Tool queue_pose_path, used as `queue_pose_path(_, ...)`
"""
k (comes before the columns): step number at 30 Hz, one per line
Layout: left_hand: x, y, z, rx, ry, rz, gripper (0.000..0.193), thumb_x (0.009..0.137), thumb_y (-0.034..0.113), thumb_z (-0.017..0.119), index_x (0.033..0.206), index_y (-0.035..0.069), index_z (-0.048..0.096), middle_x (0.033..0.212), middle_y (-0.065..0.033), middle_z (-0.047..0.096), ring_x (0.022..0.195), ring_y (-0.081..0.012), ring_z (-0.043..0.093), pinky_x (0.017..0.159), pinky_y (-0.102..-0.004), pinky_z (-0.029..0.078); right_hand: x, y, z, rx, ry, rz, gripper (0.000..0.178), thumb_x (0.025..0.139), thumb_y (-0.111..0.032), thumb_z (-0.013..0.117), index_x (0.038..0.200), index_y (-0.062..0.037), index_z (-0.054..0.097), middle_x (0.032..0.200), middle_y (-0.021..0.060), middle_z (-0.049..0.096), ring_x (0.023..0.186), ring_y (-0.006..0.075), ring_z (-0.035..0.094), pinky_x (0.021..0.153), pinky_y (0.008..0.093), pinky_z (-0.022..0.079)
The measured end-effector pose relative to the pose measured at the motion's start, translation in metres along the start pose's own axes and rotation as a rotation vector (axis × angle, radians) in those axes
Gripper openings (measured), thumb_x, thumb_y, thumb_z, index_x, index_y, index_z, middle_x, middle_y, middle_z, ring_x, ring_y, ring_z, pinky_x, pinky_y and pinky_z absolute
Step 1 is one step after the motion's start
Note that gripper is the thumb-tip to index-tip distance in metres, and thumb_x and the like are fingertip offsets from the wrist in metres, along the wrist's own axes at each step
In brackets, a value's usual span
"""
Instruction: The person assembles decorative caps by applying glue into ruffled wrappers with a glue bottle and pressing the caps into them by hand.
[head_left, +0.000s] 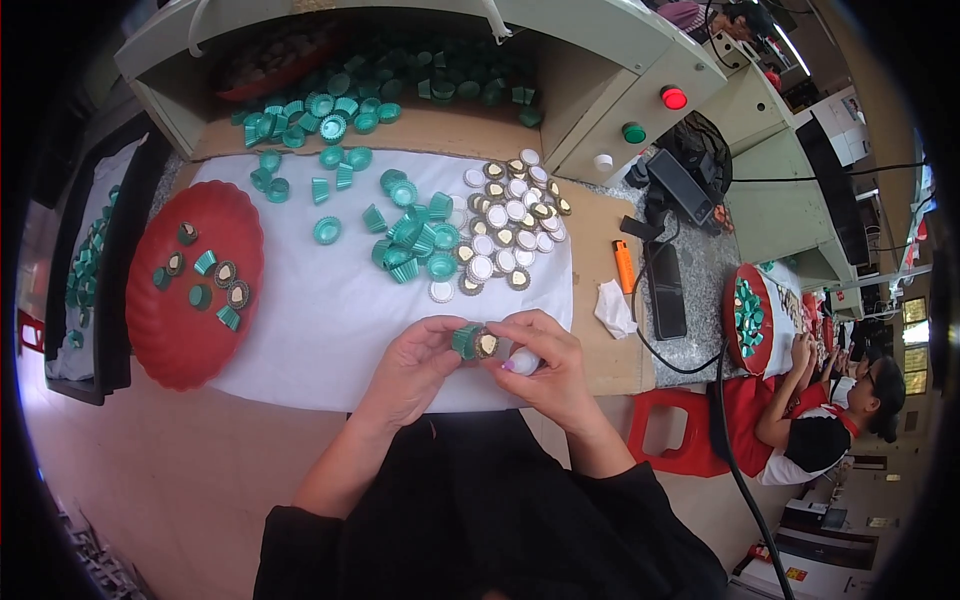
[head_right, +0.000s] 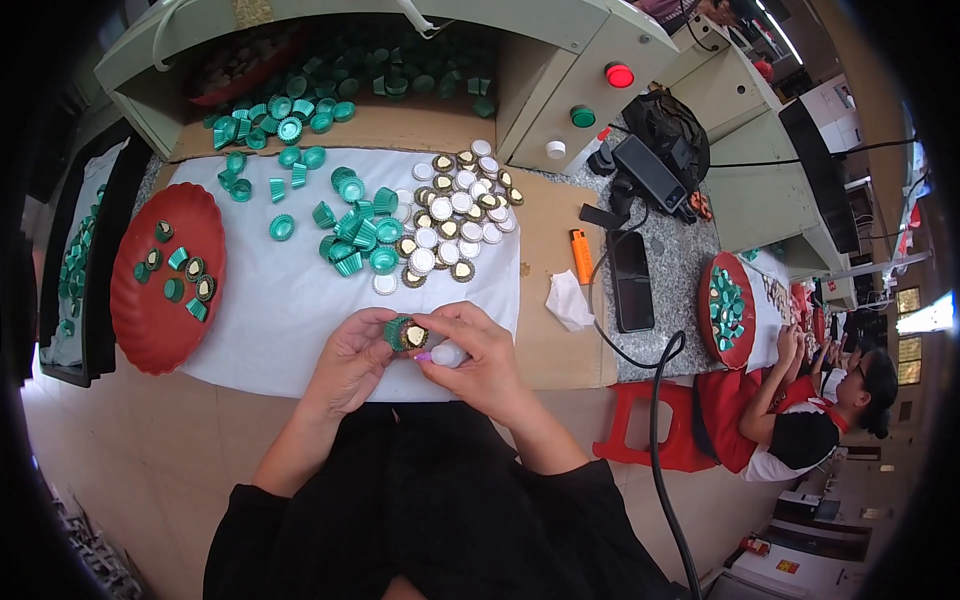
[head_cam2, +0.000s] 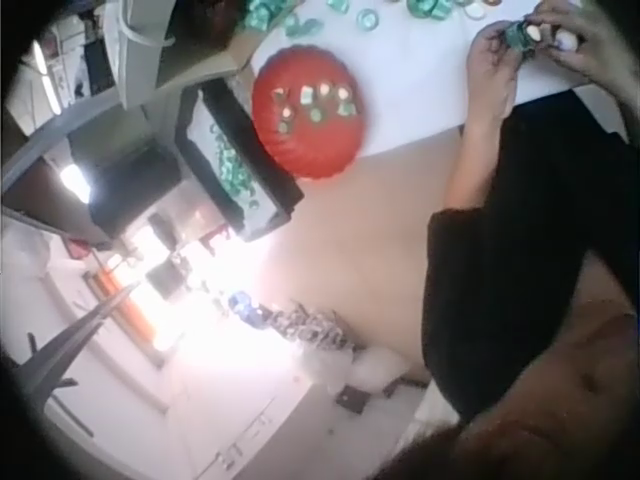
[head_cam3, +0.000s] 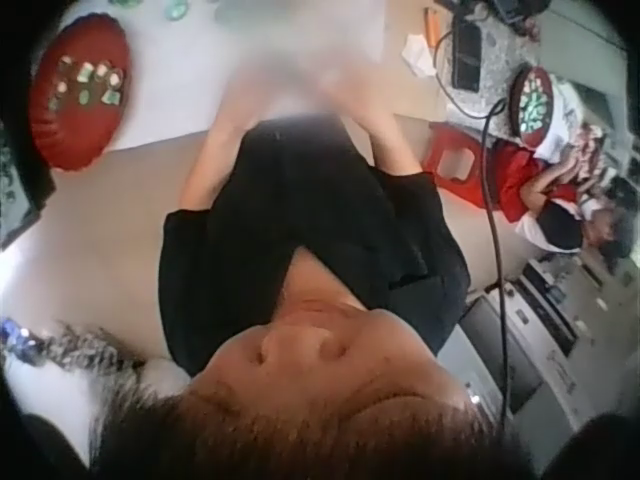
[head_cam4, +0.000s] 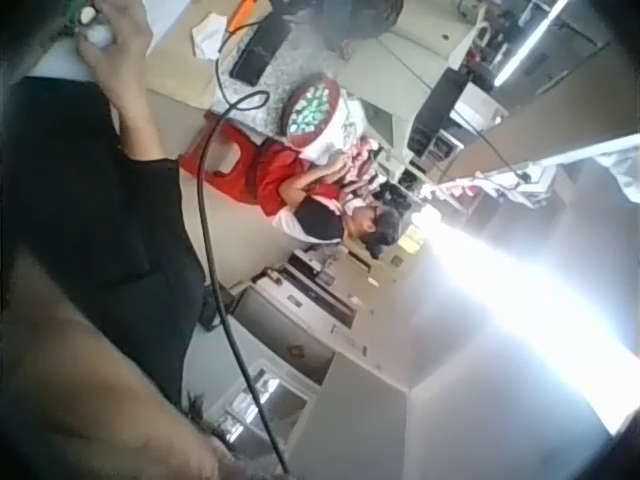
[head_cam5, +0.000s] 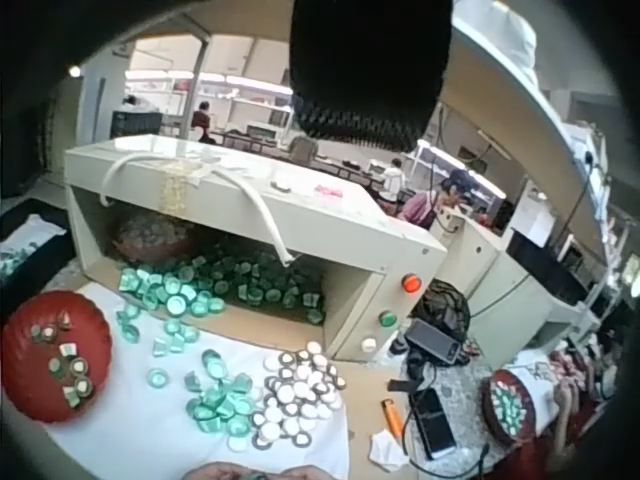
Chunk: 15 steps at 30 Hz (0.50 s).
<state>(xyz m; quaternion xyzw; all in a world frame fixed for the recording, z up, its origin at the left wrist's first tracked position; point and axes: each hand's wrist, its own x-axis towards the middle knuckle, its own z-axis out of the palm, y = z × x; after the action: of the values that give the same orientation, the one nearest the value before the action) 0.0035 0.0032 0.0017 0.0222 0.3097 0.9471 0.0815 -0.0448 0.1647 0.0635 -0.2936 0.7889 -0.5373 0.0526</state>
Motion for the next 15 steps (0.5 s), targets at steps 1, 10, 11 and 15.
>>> queue_pose_path(1,0.0003,0.0020,0.0015,-0.024,-0.017,-0.011,0.028,0.081,-0.001,0.049,0.108,0.003,0.046,0.106,-0.0078,0.051,0.099,-0.0164,0.048,0.088,-0.0337,0.038,-0.0006,-0.0005,0.0000,-0.005,-0.007,0.013,0.040,0.060,0.002,0.067,0.098,-0.0044,0.059,0.086,0.0081,0.055,0.077,0.0168,0.056,0.064,0.0242,0.046)
queue_pose_path(10,0.0013,0.0043,0.0021,-0.069,0.012,-0.051,0.024,0.084,0.005,0.046,0.108,0.003,0.045,0.103,-0.0096,0.053,0.095,-0.0184,0.052,0.086,-0.0351,0.040,-0.0006,0.0027,0.0016,-0.073,-0.015,-0.104,0.046,0.058,0.003,0.067,0.102,-0.0061,0.057,0.089,0.0086,0.055,0.072,0.0180,0.058,0.057,0.0243,0.048)
queue_pose_path(11,0.0011,0.0048,0.0026,-0.058,0.026,-0.063,0.024,0.084,0.005,0.046,0.108,0.002,0.045,0.104,-0.0100,0.053,0.095,-0.0187,0.052,0.085,-0.0353,0.040,-0.0008,0.0030,0.0015,-0.076,-0.040,-0.096,0.047,0.057,0.004,0.067,0.101,-0.0061,0.057,0.090,0.0087,0.054,0.070,0.0181,0.058,0.055,0.0238,0.049)
queue_pose_path(15,0.0017,0.0068,0.0051,-0.068,0.004,-0.061,0.024,0.085,0.006,0.045,0.108,0.001,0.044,0.105,-0.0109,0.053,0.094,-0.0199,0.053,0.085,-0.0354,0.040,0.0006,0.0014,0.0011,-0.104,-0.063,-0.078,0.047,0.057,0.004,0.067,0.101,-0.0058,0.057,0.092,0.0087,0.053,0.068,0.0176,0.059,0.051,0.0233,0.050)
